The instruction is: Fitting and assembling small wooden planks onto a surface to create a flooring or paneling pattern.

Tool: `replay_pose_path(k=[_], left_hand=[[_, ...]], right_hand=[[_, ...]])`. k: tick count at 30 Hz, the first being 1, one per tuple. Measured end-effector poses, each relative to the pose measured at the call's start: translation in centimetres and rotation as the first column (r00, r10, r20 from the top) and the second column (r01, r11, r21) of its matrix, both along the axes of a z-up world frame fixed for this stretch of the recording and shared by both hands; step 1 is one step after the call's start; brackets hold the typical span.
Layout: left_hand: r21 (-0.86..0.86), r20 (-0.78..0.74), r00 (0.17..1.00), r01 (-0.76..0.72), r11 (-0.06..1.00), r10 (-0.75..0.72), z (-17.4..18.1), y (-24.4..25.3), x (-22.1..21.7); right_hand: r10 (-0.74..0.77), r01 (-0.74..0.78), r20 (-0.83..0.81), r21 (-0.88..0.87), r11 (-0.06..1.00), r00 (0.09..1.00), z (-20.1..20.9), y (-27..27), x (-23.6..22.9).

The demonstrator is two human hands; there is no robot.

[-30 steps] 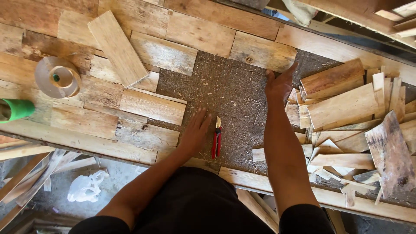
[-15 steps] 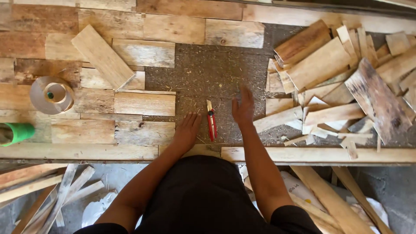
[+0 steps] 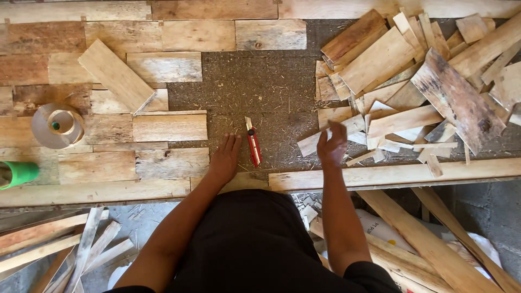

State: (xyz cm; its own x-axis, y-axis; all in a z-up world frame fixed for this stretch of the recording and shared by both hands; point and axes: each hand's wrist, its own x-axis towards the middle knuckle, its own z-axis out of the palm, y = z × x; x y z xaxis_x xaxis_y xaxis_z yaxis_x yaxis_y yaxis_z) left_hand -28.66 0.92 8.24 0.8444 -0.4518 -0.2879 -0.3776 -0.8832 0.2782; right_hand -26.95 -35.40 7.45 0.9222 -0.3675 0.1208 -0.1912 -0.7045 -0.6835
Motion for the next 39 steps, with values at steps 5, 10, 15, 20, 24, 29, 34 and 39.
replay_pose_path(k=[5,10,15,20,24,29,34,39], left_hand=[[0.012,0.048,0.999,-0.016,1.0,0.016,-0.1,-0.6,-0.2],[0.049,0.067,0.998,-0.019,0.999,0.016,-0.5,-1.0,-0.4],[0.08,0.064,0.996,-0.069,0.994,0.064,-0.5,-1.7,-0.6],[0.083,-0.021,0.991,-0.129,0.988,0.131,-0.1,-2.3,-0.4],[0.152,-0.074,0.987,-0.13,0.98,0.142,0.6,-3.0,-0.1],[0.136,-0.05,0.987,-0.142,0.981,0.15,1.3,-3.5,-0.2],[0.115,-0.037,0.987,-0.151,0.982,0.156,2.0,-4.2,-0.1],[0.119,-0.062,0.981,-0.176,0.977,0.184,2.2,-4.5,0.0]], right_hand=[[0.039,-0.033,0.019,-0.245,0.969,0.999,-0.6,-4.7,4.5],[-0.042,-0.017,-0.178,-0.32,0.947,0.983,-0.7,-8.0,9.4],[-0.095,-0.033,-0.297,-0.397,0.917,0.95,-3.3,-10.6,12.3],[-0.139,-0.087,-0.48,-0.418,0.904,0.866,-3.7,-10.9,13.4],[-0.132,-0.113,-0.497,-0.433,0.894,0.858,-4.3,-11.2,13.9],[-0.05,-0.164,-0.478,-0.395,0.904,0.877,-4.8,-11.3,15.2],[-0.04,-0.134,-0.407,-0.391,0.911,0.913,-4.6,-12.4,14.2],[-0.057,-0.115,-0.422,-0.373,0.921,0.905,-4.4,-13.2,14.0]])
